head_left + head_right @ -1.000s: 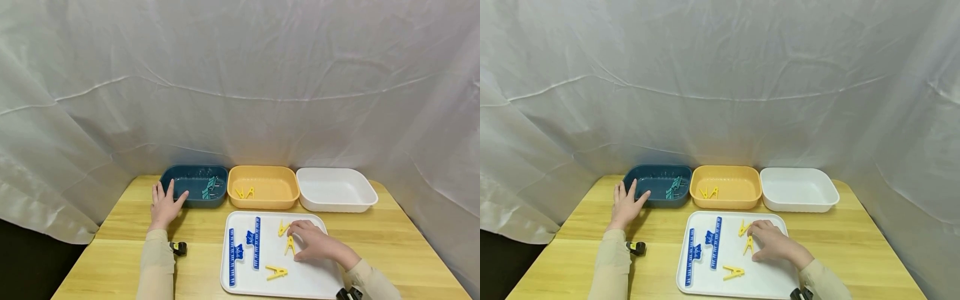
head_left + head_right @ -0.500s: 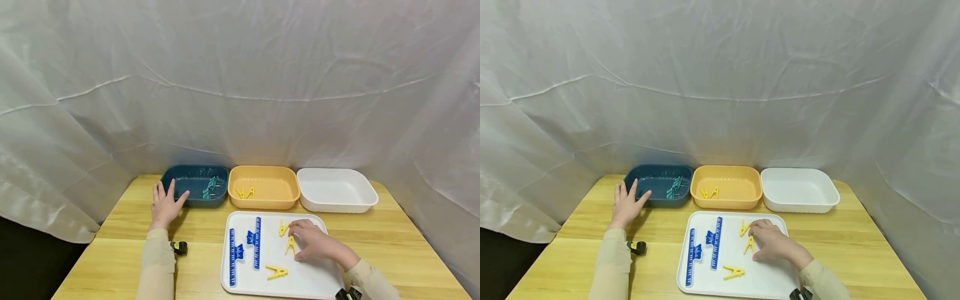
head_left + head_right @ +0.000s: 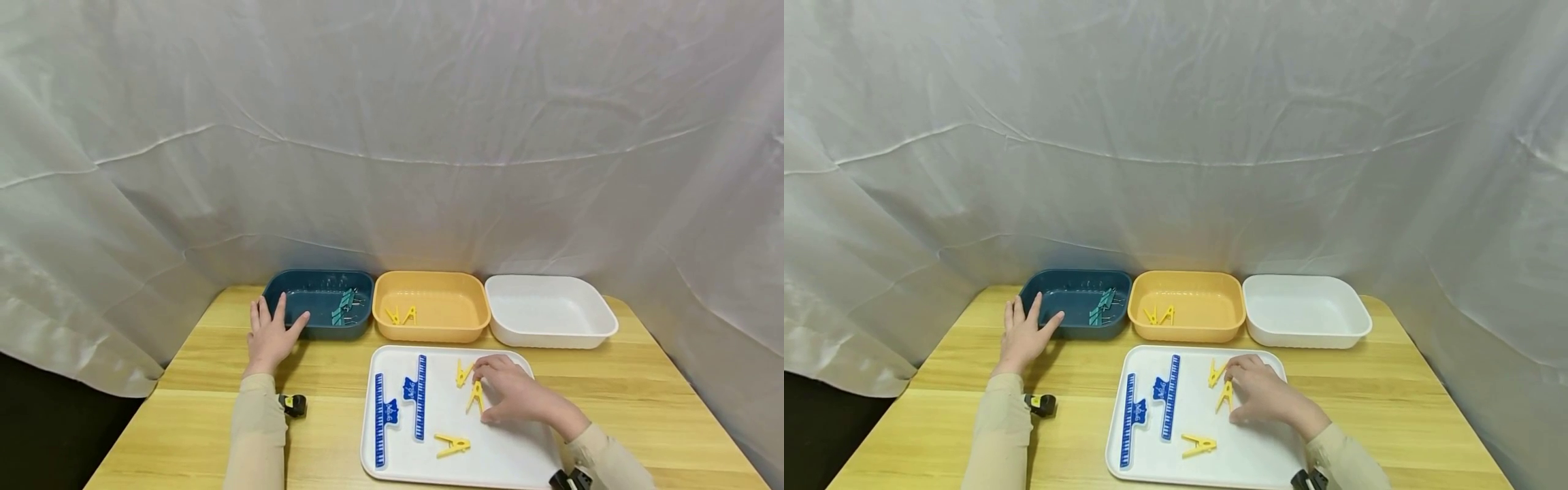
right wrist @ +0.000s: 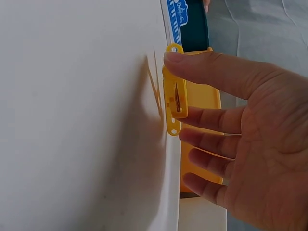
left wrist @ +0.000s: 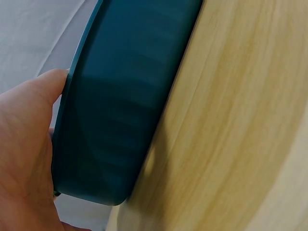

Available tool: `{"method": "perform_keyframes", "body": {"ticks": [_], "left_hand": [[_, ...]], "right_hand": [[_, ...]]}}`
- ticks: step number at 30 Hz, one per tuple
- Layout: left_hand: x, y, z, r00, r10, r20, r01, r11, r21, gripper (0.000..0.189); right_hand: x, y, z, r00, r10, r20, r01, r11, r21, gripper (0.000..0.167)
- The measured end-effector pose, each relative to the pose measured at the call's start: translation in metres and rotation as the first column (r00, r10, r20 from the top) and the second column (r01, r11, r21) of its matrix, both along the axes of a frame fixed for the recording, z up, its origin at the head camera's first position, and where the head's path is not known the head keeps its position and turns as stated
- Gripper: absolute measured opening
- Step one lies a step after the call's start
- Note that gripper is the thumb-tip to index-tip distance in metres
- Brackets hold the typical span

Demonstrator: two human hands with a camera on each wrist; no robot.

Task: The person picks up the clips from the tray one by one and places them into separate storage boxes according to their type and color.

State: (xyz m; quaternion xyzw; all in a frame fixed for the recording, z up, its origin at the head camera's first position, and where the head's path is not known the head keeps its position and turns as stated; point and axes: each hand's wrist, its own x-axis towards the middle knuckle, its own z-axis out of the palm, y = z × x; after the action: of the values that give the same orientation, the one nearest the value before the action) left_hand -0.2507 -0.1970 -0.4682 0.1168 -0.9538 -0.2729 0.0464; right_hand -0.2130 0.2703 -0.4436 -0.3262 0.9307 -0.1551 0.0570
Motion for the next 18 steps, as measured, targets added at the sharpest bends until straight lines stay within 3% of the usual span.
{"method": "perform_keyframes", "body": {"ticks": [18], "left_hand": [[-0.001,0.0,0.0,1.0,0.001,-0.006,-0.001,1.0,-0.007,0.09]], "right_hand": [[-0.01,-0.006,0.011,0.998,0.01,-0.055,-0.012,0.999,-0.032,0.055]]}}
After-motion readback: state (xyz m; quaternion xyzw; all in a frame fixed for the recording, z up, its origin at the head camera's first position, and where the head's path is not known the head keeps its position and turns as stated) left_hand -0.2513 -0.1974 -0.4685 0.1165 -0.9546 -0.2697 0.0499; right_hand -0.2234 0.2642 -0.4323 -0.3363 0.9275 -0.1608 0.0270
